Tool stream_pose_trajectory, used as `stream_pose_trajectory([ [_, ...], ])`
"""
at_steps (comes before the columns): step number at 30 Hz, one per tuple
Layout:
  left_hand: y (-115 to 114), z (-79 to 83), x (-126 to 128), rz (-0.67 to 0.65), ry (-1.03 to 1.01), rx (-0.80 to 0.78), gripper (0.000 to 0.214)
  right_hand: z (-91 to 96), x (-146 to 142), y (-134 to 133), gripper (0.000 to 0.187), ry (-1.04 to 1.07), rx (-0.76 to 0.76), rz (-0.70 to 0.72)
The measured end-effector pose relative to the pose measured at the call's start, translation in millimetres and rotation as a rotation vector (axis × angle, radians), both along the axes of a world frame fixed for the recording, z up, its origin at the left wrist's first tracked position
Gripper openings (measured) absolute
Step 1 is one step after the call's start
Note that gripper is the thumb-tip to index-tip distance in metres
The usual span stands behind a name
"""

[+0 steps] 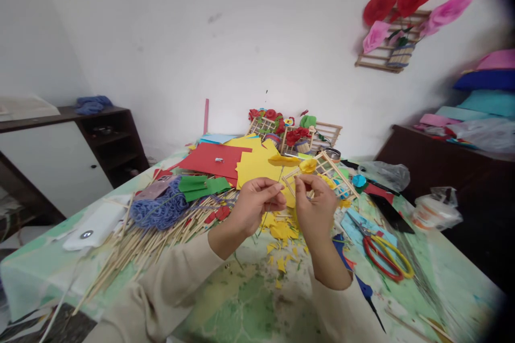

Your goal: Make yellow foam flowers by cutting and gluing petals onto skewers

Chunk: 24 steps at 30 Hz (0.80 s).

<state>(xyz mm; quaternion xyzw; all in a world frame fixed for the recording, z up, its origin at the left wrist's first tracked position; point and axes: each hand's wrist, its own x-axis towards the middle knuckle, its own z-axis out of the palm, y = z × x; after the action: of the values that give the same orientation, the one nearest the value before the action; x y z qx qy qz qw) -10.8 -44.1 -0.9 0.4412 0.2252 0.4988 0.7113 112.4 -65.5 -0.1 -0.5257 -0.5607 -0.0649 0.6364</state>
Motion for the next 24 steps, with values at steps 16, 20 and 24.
stream_pose_trajectory([
  [16,-2,-10.2,9,-0.047,0.041,-0.034,0.031,-14.0,2,11,0.011,0.581,-0.084,0.578],
  [20,-3,-9.9,10,-0.055,0.035,-0.035,0.033,-13.7,0,12,0.007,0.668,-0.106,0.620],
  [24,-2,-11.3,10,-0.054,0.013,-0.029,0.031,-15.2,-5,15,0.009,0.761,-0.186,0.632],
])
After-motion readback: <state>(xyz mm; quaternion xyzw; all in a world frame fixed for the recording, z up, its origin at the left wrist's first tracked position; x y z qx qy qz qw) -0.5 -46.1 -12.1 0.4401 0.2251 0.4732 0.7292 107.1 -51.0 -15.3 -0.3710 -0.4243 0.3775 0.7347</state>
